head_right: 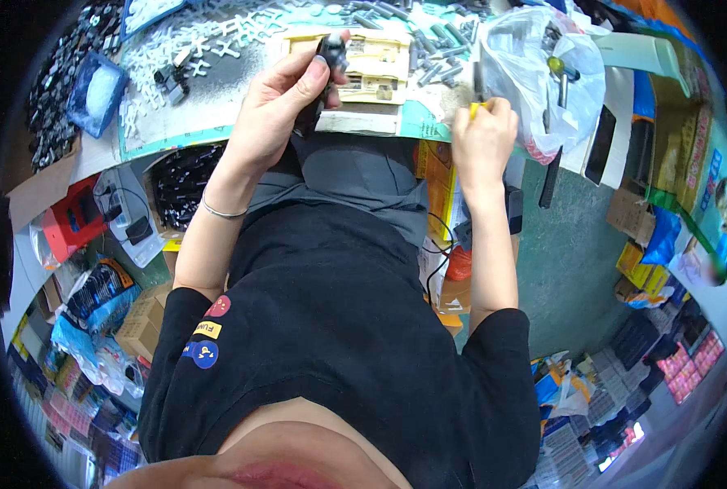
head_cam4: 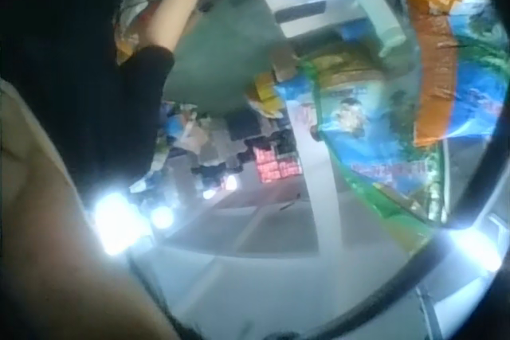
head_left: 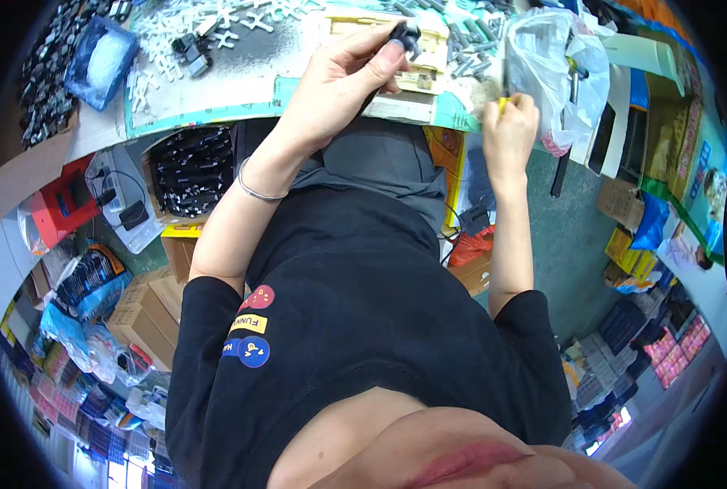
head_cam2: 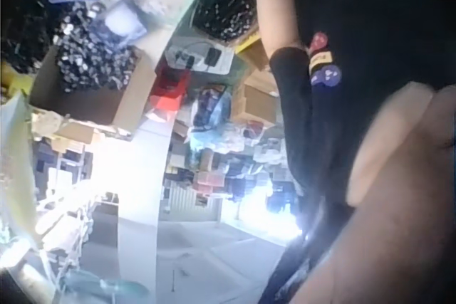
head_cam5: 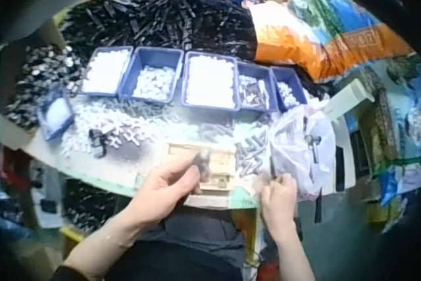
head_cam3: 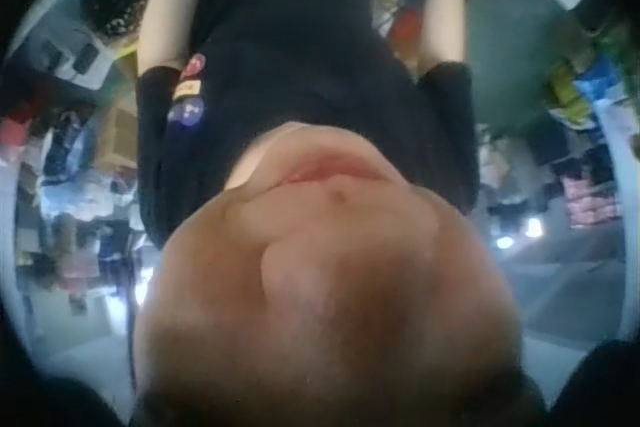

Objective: Assembling small electrical or plastic components using a wooden jig and pliers.

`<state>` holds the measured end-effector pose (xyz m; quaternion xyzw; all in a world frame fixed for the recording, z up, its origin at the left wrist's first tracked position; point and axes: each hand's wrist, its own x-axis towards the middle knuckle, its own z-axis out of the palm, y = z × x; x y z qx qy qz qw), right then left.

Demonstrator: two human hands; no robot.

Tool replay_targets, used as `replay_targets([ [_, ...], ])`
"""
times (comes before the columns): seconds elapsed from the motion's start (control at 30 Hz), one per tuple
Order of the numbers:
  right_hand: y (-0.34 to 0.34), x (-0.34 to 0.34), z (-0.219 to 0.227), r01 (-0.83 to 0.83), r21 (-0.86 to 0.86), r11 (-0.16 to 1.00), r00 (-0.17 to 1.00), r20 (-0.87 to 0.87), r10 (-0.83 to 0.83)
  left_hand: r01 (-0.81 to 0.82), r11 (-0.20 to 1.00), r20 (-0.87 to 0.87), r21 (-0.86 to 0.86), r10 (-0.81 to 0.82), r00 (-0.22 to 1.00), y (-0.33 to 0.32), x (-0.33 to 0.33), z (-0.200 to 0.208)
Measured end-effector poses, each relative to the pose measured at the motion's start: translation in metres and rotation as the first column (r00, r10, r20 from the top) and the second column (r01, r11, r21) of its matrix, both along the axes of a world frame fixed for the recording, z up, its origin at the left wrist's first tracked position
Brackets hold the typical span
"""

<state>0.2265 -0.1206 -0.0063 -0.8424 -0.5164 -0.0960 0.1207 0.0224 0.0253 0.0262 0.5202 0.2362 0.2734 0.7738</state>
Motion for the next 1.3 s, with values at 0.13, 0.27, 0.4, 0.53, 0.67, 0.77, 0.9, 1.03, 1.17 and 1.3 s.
replay_targets([
  [0.13, 0.001, -0.022, 0.039, 0.028, 0.204, 0.979, 0.763, -0.637, 0.110, -0.163, 0.898, -0.069, 0.409, 0.209, 0.976, -0.003, -0.005, -0.003],
  [0.27, 0.017, -0.066, 0.069, -0.201, 0.214, 0.956, 0.536, -0.793, 0.290, -0.234, 0.634, -0.026, 0.738, 0.373, 0.927, -0.005, -0.011, 0.000],
  [0.4, 0.028, -0.077, 0.076, -0.260, 0.110, 0.959, 0.409, -0.887, 0.213, -0.210, 0.381, 0.020, 0.900, 0.444, 0.896, -0.005, -0.012, -0.004],
  [0.53, 0.034, -0.085, 0.084, -0.333, -0.006, 0.943, 0.551, -0.813, 0.189, -0.167, 0.276, 0.024, 0.947, 0.456, 0.890, -0.006, -0.014, 0.000],
  [0.67, 0.027, -0.076, 0.058, -0.486, 0.145, 0.862, 0.670, -0.572, 0.474, -0.077, 0.743, -0.093, 0.665, 0.184, 0.978, -0.009, -0.025, -0.005],
  [0.77, 0.016, -0.059, 0.049, -0.565, 0.288, 0.773, 0.590, -0.514, 0.622, 0.187, 0.969, -0.072, 0.160, -0.177, 0.982, -0.013, -0.035, 0.012],
  [0.9, 0.008, -0.034, 0.054, 0.049, 0.055, 0.997, 0.590, -0.807, 0.016, 0.125, 0.986, 0.106, -0.114, -0.113, 0.988, 0.003, -0.033, -0.003],
  [1.03, 0.009, 0.005, 0.025, 0.032, -0.260, 0.965, 0.961, -0.256, -0.101, -0.075, 0.894, 0.086, -0.441, 0.125, 0.988, 0.013, -0.026, -0.004],
  [1.17, 0.013, -0.008, 0.039, 0.166, -0.351, 0.922, 0.968, 0.236, -0.084, -0.298, 0.720, -0.024, -0.627, 0.364, 0.931, 0.010, 0.002, -0.006],
  [1.3, 0.019, -0.043, 0.053, -0.239, -0.007, 0.971, 0.909, -0.354, 0.221, -0.378, 0.632, -0.017, -0.676, 0.500, 0.866, 0.007, 0.000, -0.010],
])
